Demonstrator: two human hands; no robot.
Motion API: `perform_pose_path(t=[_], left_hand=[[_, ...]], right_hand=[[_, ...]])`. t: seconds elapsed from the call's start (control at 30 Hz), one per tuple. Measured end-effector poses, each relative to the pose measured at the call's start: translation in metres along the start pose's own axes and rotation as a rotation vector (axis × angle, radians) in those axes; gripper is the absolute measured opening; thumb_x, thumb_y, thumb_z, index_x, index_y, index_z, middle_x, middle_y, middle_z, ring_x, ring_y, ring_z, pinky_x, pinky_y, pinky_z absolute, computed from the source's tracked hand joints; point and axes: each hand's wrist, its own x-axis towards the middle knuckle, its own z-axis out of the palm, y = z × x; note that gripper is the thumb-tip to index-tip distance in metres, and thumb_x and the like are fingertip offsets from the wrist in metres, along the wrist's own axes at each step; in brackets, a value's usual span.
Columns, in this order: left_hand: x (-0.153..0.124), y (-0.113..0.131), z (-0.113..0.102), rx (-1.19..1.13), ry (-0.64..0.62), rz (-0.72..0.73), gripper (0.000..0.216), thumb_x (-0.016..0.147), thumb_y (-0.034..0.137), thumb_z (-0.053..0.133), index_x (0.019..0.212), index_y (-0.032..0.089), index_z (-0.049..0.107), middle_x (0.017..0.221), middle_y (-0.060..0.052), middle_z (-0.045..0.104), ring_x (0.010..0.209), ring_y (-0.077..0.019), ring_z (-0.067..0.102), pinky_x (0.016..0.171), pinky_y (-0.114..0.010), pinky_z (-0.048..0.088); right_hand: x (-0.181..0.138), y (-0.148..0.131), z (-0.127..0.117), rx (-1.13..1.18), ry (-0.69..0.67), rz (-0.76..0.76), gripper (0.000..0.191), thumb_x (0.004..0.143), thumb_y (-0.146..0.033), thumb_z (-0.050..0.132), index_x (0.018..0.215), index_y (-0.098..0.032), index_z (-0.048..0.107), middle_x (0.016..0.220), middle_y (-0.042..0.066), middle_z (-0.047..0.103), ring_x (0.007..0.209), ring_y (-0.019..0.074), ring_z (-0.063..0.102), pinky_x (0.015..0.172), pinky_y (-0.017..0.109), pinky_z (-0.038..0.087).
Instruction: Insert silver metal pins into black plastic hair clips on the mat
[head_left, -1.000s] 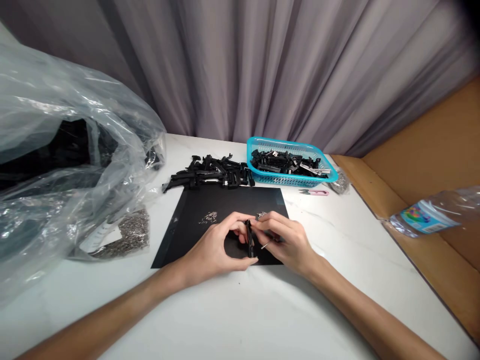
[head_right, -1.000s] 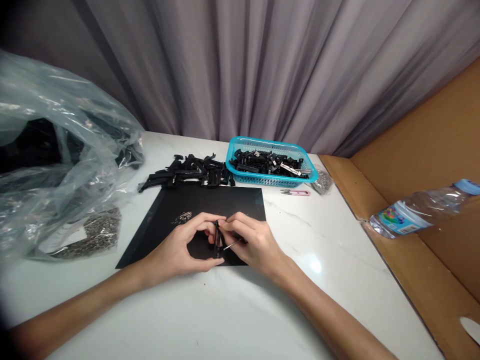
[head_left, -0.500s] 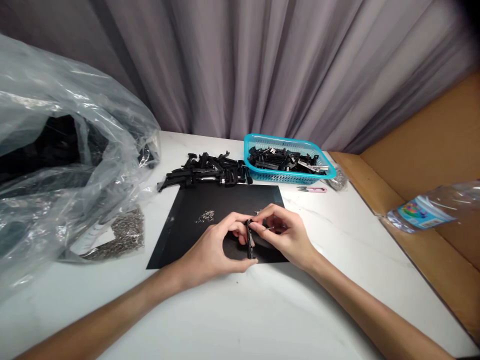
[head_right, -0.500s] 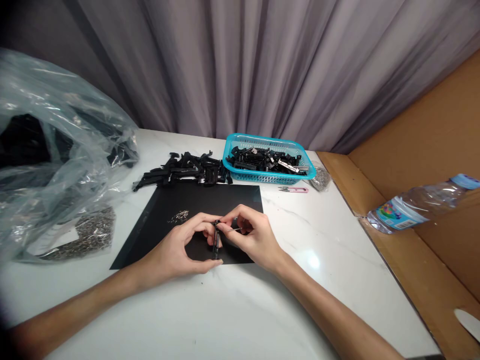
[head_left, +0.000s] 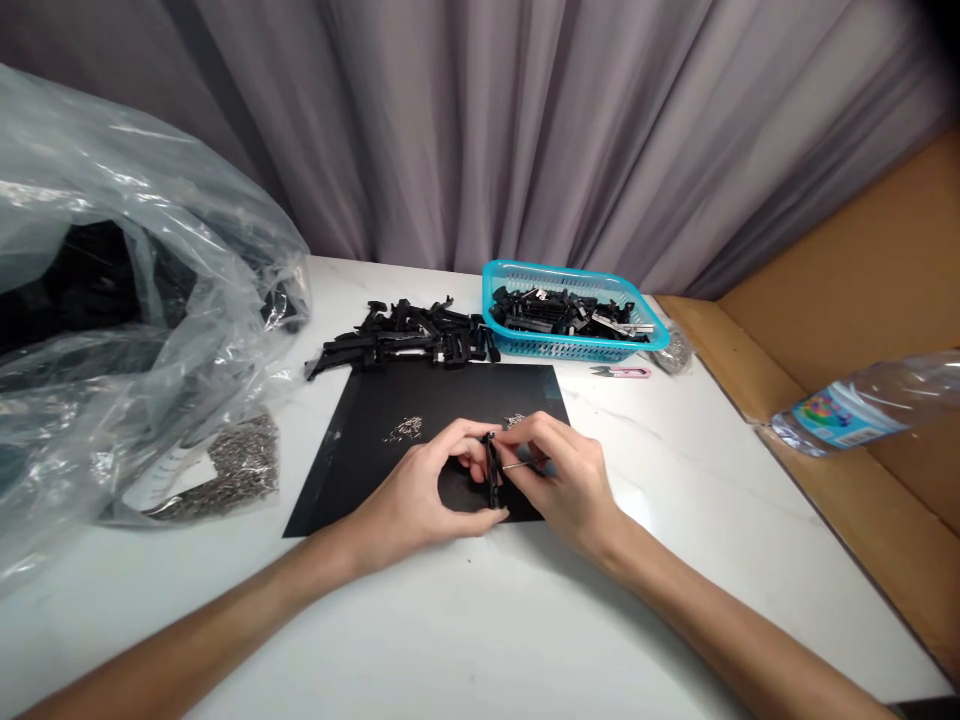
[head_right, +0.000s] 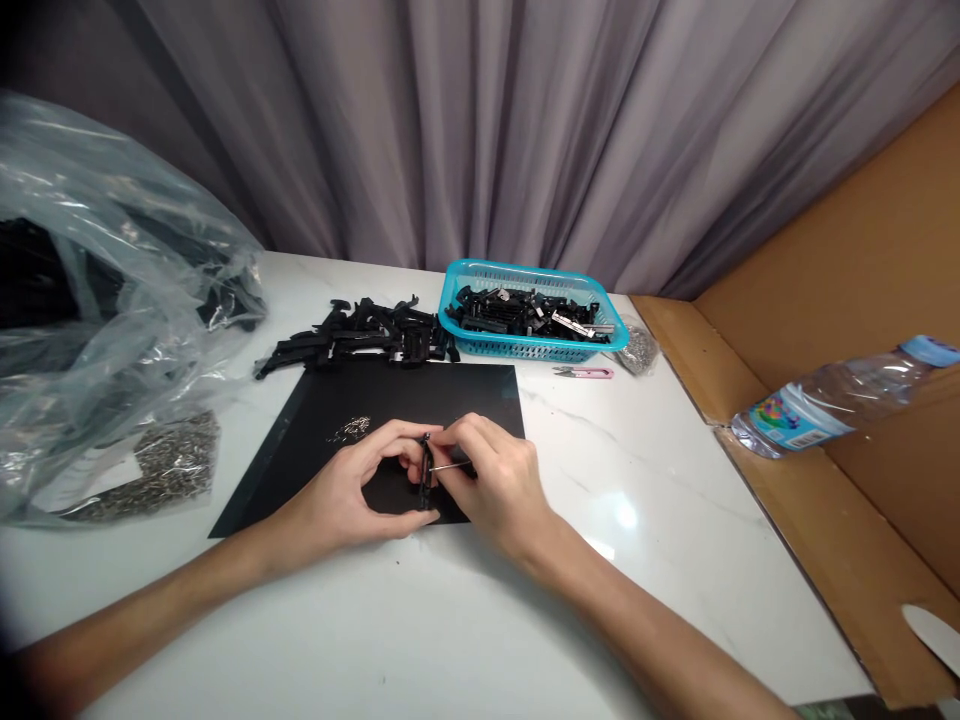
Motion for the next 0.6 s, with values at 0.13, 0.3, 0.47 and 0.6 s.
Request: perform_pose_path(t=[0.13,0.3,0.47,0.6], left_hand=[[0.000,-0.001,0.000,-0.005,0.006,-0.008,0.057,0.077,0.029,0.081,0.128,0.024,0.056,0.090,0.003,0.068,0.087,-0.0167,0.065,0.088,-0.032,0.055],[0.001,-0.003,-0.001,0.001,0.000,-0.007,0.057,0.078,0.031,0.081,0.129,0.024,0.056,0.090,0.002,0.067,0.089,-0.0169,0.064,0.089,-0.032,0.054],[0.001,-0.002,-0.001,0.006,-0.003,-0.020,0.053,0.077,0.032,0.082,0.124,0.024,0.057,0.090,0.003,0.068,0.089,-0.0165,0.065,0.088,-0.031,0.053],[0.001,-0.003,-0.001,-0.005,-0.009,-0.028,0.059,0.077,0.033,0.082,0.129,0.024,0.054,0.093,0.002,0.069,0.092,-0.0171,0.066,0.091,-0.032,0.053]], right_hand=[[0.001,0.002,-0.005,0.079,-0.056,-0.017,0.011,0.100,-0.016,0.059,0.095,-0.021,0.067,0.088,0.006,0.074,0.080,0.0169,0.071,0.066,0.029,0.057],[0.007,0.001,-0.014,0.254,-0.143,0.209,0.012,0.099,-0.027,0.064,0.093,-0.020,0.072,0.085,0.004,0.073,0.065,0.0128,0.060,0.056,0.025,0.048],[0.011,0.000,-0.016,0.478,-0.189,0.492,0.023,0.096,-0.040,0.068,0.091,-0.018,0.072,0.082,0.002,0.070,0.060,0.0106,0.053,0.051,0.023,0.042],[0.013,0.002,-0.014,0.601,-0.156,0.521,0.025,0.095,-0.044,0.069,0.092,-0.019,0.069,0.084,0.003,0.072,0.071,0.0134,0.063,0.060,0.024,0.048]])
